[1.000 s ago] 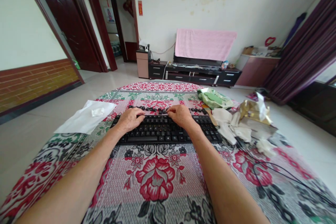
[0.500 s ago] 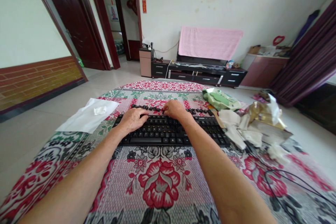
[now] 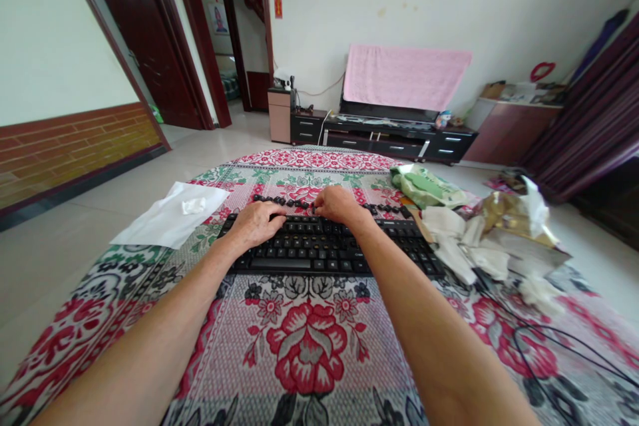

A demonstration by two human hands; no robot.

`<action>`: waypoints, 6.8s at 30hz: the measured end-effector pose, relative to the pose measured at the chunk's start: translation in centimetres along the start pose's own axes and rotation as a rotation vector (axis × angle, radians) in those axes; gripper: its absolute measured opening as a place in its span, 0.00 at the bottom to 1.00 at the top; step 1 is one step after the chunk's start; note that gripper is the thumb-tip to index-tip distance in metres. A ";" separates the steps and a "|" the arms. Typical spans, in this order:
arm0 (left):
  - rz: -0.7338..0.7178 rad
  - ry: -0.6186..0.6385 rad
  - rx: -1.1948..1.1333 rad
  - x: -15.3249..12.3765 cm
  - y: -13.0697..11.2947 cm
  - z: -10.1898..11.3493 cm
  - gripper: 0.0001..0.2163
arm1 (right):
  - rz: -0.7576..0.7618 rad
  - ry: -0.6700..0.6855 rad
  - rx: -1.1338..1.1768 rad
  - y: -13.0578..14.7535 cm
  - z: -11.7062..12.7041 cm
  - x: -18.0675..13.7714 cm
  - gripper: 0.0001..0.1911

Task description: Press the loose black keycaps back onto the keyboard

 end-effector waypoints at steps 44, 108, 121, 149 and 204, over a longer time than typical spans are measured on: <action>-0.019 -0.012 0.098 0.0 -0.4 0.0 0.12 | 0.107 0.151 0.407 2.8 0.9 -6.8 0.10; -0.016 -0.005 0.143 -0.1 -0.7 -0.1 0.13 | -0.135 0.247 0.643 1.7 -0.8 -6.5 0.11; -0.027 -0.009 0.172 -0.1 -0.6 -0.1 0.13 | -0.097 0.151 0.471 2.3 -0.3 -6.4 0.08; -0.290 -0.253 0.101 -5.0 -8.4 -2.2 0.11 | -0.291 -0.630 0.175 2.7 0.3 -13.5 0.09; -0.331 -0.197 0.274 -4.7 -8.7 -3.2 0.13 | -0.258 -0.645 0.183 4.2 -1.0 -12.8 0.07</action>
Point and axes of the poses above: each hand's wrist, its own x-axis towards the middle knuckle, its own z-axis out of the back of the hand, y = z × x, the point moved 4 cm from there along x, towards the middle knuckle, and after that the axes turned 7 degrees about -x, right-handed, at the moved point
